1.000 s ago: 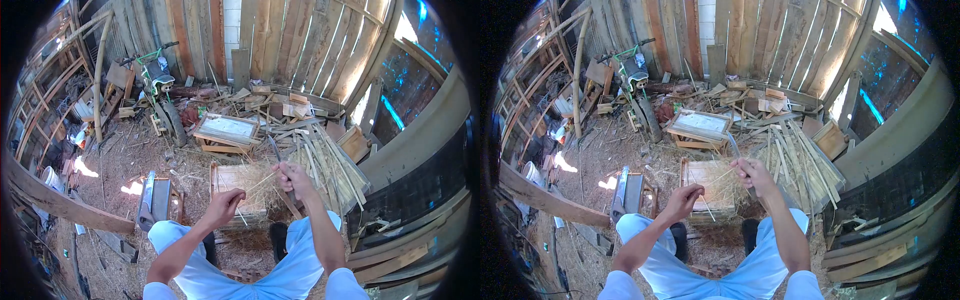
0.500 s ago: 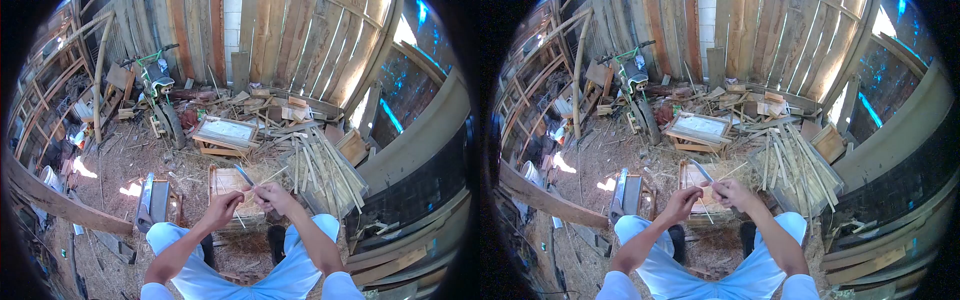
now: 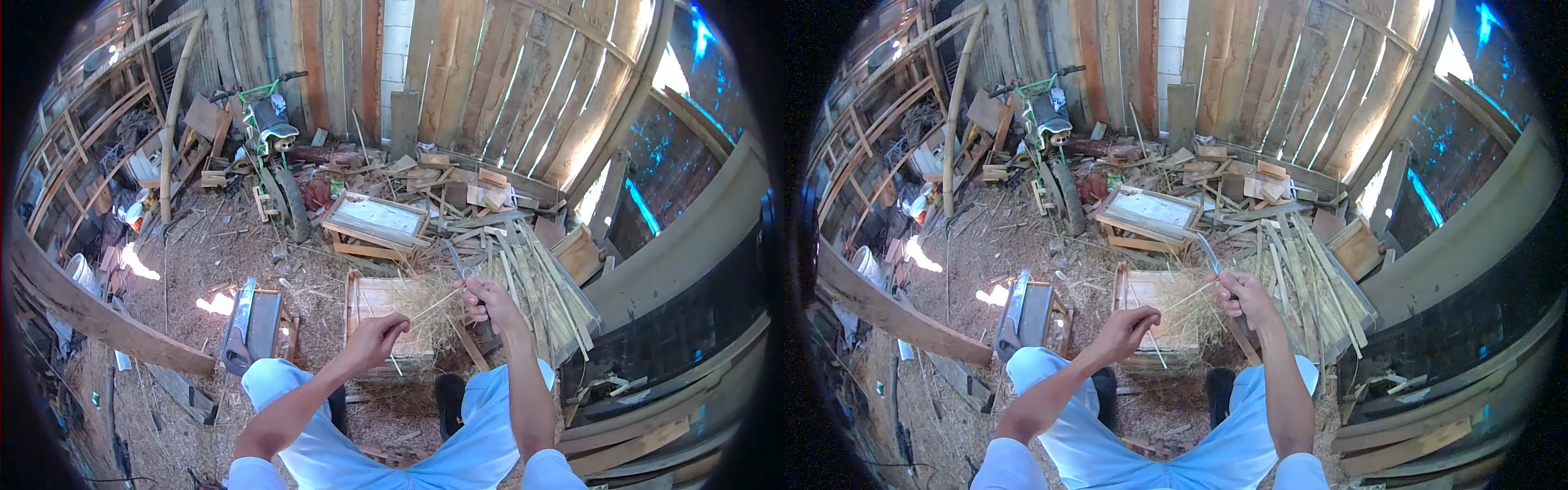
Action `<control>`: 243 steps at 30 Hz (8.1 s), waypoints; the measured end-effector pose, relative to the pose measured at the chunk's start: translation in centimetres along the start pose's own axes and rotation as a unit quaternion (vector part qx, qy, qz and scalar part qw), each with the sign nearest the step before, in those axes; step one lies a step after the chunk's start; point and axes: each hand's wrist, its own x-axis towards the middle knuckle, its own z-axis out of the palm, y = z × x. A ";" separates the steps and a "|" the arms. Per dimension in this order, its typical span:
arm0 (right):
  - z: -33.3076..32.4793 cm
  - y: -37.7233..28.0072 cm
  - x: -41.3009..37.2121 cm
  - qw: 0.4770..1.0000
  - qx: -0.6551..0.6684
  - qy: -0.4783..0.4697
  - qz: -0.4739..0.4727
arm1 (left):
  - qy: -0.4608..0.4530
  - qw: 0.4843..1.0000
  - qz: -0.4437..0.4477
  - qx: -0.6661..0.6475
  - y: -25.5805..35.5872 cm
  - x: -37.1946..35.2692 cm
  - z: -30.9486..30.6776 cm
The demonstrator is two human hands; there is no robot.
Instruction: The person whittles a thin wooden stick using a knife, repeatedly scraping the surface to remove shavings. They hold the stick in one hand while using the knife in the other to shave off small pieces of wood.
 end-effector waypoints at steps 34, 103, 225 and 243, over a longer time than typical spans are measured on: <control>0.0 0.1 0.4 1.000 -0.015 0.001 0.011 | -0.037 0.993 -0.059 -0.090 0.3 -0.2 -0.2; 1.4 0.8 -0.2 0.999 -0.003 -0.016 0.040 | -0.118 0.964 -0.141 -0.193 -0.1 -0.5 -1.1; 2.4 1.7 1.0 0.996 0.069 0.054 0.034 | 0.077 0.968 0.049 0.232 -0.4 -0.6 0.1; 5.6 3.2 0.0 0.996 0.038 -0.045 0.068 | 0.062 0.990 0.017 0.122 0.2 -0.5 -0.2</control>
